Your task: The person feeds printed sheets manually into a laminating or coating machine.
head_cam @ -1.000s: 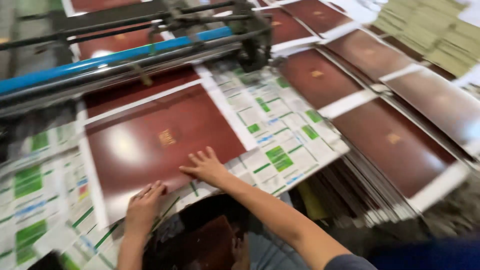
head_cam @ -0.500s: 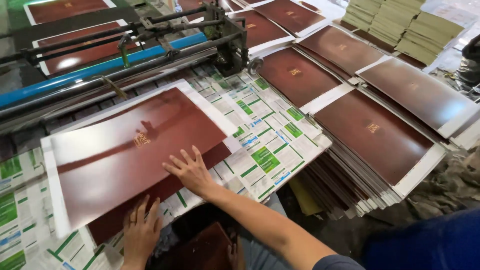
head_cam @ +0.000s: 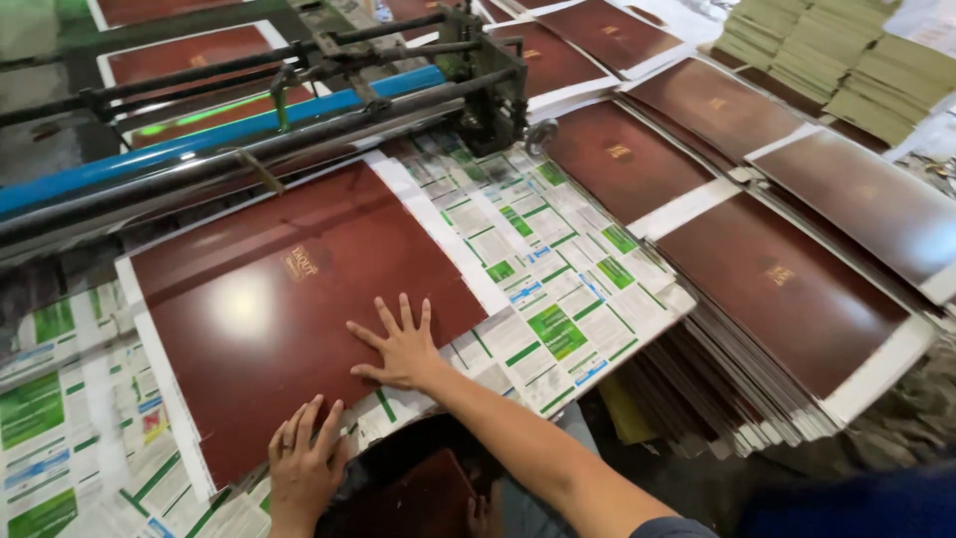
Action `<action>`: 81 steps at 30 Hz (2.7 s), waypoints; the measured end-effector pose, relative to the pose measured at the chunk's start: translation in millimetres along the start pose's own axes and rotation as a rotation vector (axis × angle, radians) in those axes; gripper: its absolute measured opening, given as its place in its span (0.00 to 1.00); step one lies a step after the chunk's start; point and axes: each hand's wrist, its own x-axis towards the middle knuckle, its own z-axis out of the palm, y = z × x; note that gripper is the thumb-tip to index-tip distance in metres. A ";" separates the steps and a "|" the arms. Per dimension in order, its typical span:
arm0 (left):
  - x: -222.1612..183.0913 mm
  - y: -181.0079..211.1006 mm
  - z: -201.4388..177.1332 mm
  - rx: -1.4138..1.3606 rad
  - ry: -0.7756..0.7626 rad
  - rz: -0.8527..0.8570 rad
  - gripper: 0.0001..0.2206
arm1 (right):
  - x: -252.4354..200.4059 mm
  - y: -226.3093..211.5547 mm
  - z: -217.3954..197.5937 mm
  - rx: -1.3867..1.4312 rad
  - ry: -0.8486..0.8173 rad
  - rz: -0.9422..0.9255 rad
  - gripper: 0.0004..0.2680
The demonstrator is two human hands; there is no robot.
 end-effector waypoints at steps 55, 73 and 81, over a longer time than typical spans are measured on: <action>-12.4 -12.7 31.4 0.040 -0.069 0.102 0.25 | -34.9 -19.2 -56.3 0.014 0.535 -0.200 0.16; -2.2 -1.6 10.1 -0.012 0.066 0.029 0.23 | -24.5 -7.6 0.8 -0.008 0.101 0.061 0.31; -7.8 -7.9 17.4 -0.067 0.042 0.021 0.23 | 31.3 -6.4 -8.4 0.013 -0.090 0.101 0.33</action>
